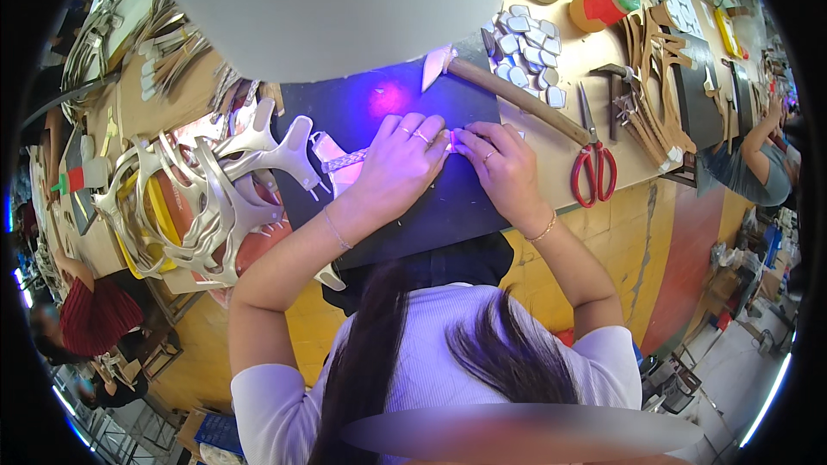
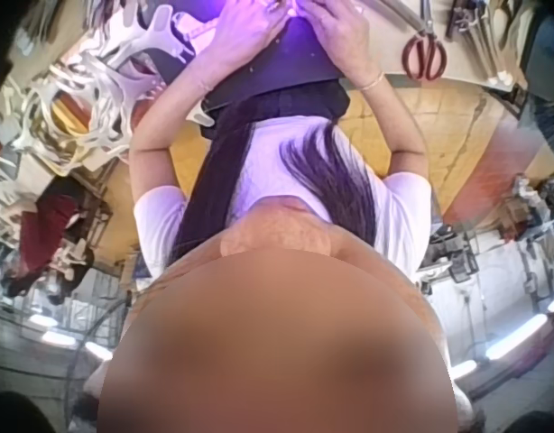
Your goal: The person cuts braided cords with scissors and wraps them around white plastic shoe heel components. They repeatedly pick up cords, cut them to length, and fit them onto the heel pieces on a cluttered workbench.
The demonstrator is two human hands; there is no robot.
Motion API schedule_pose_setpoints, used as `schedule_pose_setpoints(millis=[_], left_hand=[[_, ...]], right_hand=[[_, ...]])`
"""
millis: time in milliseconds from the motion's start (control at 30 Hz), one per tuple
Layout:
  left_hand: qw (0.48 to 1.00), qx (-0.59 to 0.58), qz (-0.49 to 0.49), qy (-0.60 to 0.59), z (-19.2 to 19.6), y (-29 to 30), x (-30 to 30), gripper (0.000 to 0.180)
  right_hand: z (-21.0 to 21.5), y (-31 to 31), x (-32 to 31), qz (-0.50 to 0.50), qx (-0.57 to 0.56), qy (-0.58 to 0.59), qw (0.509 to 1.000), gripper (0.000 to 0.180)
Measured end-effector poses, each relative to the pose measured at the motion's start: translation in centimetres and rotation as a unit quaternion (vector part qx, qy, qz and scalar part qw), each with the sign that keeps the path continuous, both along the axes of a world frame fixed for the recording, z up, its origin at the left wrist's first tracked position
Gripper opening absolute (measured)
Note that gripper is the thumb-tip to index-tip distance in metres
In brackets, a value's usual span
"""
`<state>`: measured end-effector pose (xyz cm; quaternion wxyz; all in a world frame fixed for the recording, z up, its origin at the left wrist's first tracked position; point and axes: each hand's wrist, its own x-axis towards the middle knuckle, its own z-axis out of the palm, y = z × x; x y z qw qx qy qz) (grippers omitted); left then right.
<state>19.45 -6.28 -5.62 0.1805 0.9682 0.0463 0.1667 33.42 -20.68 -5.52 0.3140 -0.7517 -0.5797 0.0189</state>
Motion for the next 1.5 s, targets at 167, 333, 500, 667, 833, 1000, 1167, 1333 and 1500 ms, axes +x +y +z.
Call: schedule_pose_setpoints(millis=[167,333,500,667,833,1000,1167,1333,1500], left_hand=[[1.000,-0.009,-0.004,0.000,0.0,0.1,0.1,0.025],[1.000,-0.006,-0.002,-0.014,-0.1,0.0,0.1,0.027],[1.000,0.013,-0.004,0.001,-0.2,-0.2,-0.3,0.026],[1.000,0.014,0.006,-0.013,-0.2,-0.3,-0.4,0.025],[1.000,0.012,0.022,0.000,-0.4,-0.8,-0.3,0.024],[0.999,0.020,0.026,-0.009,-0.5,-0.6,-0.2,0.021],[0.999,0.009,0.038,-0.011,-0.8,-0.8,-0.3,0.021],[0.999,0.003,0.039,-0.016,-1.0,-0.7,-0.3,0.021],[0.999,0.008,0.036,-0.016,-0.8,-0.7,-0.4,0.021]], right_hand=[[0.6,-0.2,-0.5,0.015,-0.019,-0.028,0.999,0.033],[1.5,0.0,-0.4,0.044,-0.073,-0.107,0.991,0.028],[2.5,0.6,-0.3,0.143,-0.121,-0.245,0.951,0.027],[4.1,2.3,2.2,0.159,-0.166,-0.200,0.953,0.026],[1.8,5.6,4.8,0.013,-0.066,-0.140,0.988,0.028],[1.3,6.1,4.6,-0.015,-0.102,-0.072,0.992,0.035],[5.1,0.6,2.3,-0.029,-0.039,0.000,0.999,0.033],[5.1,-3.4,-1.5,-0.037,0.010,-0.020,0.999,0.035],[4.9,-3.7,-2.5,-0.058,-0.081,0.001,0.995,0.042]])
